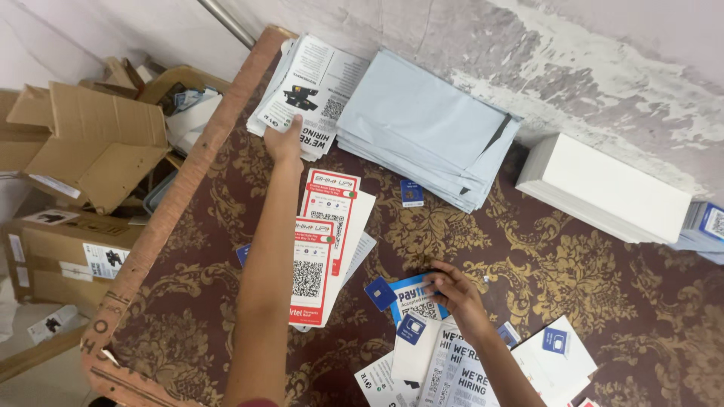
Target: The person sorts and stacks various printed papers and small cards on a table. They separate items into different piles, align edges, and arrange them into neat stacks.
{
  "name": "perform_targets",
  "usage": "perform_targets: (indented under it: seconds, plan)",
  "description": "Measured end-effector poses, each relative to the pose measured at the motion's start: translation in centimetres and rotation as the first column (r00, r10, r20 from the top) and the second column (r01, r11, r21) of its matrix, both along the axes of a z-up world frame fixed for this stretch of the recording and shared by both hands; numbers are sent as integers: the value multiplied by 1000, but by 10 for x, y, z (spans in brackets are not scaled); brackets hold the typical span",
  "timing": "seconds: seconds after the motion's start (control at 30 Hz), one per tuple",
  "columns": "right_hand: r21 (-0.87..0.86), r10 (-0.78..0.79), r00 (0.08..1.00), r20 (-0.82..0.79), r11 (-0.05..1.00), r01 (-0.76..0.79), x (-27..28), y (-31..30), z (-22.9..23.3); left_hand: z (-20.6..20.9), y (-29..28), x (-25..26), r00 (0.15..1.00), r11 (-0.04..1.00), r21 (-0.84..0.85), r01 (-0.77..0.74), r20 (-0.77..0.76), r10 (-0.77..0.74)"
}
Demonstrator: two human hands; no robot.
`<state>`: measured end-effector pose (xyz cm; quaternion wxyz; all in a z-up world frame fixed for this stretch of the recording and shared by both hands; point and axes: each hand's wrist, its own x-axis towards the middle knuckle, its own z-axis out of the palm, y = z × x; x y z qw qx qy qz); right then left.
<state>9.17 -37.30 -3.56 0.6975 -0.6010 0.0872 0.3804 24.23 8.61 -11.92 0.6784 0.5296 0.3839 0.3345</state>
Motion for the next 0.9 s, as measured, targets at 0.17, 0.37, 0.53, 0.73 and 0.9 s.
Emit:
perform_targets:
  seconds: [0.17, 0.37, 0.53, 0.73, 0.9]
  plan:
    - [-185, 116, 984, 135, 979, -90, -17, -11, -3, 43, 1, -46, 911, 921, 388, -28, -370, 183]
    - [-78, 40, 995, 93, 996, -33, -29, 54, -12, 100, -72, -225, 416, 721, 172, 671, -893, -174]
    - [-156, -98, 994, 55, 982, 105, -46, 151, -13, 101, -140, -264, 555, 642, 409, 648, -831, -31]
    - [5, -198, 979, 42, 980, 198, -48, 154, -7, 87, -109, -227, 603, 550, 482, 682, -796, -50]
    - [53, -238, 966, -97, 968, 244, -48, 148, 13, 95, -124, -197, 540, 540, 418, 730, -838, -82]
